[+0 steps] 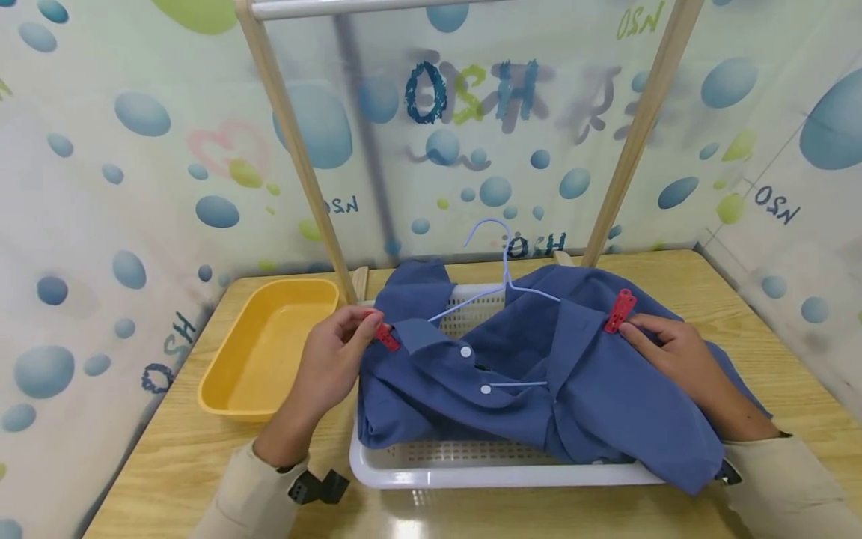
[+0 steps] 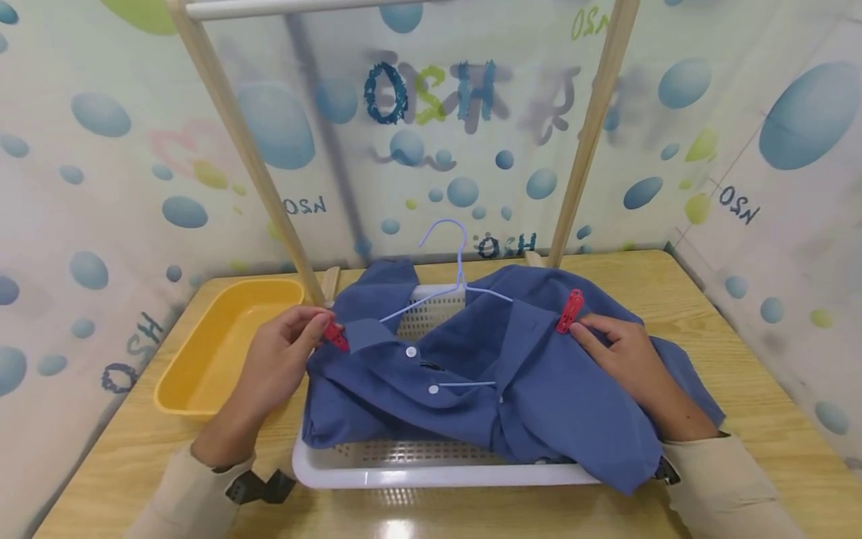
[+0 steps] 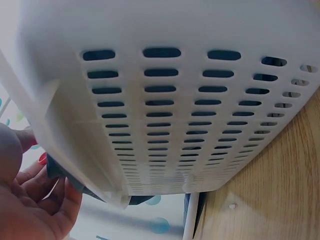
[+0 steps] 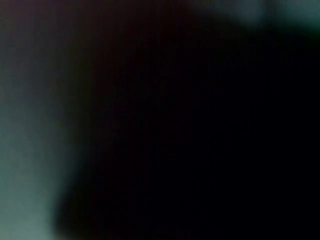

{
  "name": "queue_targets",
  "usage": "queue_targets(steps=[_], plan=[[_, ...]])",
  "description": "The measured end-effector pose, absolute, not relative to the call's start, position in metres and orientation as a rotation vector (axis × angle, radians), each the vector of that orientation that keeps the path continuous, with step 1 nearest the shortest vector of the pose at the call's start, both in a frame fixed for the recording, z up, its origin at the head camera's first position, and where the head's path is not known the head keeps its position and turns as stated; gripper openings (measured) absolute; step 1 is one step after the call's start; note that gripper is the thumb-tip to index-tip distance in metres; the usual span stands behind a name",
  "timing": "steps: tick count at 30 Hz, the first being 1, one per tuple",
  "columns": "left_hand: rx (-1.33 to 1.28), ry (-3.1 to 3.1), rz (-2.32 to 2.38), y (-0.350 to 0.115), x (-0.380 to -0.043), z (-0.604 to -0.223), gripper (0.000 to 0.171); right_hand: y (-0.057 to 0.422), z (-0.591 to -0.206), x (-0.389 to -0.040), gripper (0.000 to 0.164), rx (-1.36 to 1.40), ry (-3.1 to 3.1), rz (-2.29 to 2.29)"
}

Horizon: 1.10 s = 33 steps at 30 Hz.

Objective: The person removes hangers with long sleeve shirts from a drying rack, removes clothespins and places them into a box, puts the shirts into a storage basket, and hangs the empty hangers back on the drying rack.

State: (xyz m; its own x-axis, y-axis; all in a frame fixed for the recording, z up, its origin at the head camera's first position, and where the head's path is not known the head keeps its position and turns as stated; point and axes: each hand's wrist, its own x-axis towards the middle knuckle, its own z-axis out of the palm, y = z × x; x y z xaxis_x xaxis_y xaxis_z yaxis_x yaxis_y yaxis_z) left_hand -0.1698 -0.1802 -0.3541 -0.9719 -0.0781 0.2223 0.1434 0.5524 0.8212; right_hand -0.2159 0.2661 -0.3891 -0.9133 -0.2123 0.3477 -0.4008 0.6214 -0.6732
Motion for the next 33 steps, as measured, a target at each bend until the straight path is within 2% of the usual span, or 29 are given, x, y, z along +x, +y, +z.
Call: queue_targets(steps=[33], plan=[[-0.074, -2.513, -1.364, -0.1820, -0.1671, -0.3519, 0.030, 0.2668, -0.3893, -0.2163, 0.017, 0.496, -2.637, 1.154]])
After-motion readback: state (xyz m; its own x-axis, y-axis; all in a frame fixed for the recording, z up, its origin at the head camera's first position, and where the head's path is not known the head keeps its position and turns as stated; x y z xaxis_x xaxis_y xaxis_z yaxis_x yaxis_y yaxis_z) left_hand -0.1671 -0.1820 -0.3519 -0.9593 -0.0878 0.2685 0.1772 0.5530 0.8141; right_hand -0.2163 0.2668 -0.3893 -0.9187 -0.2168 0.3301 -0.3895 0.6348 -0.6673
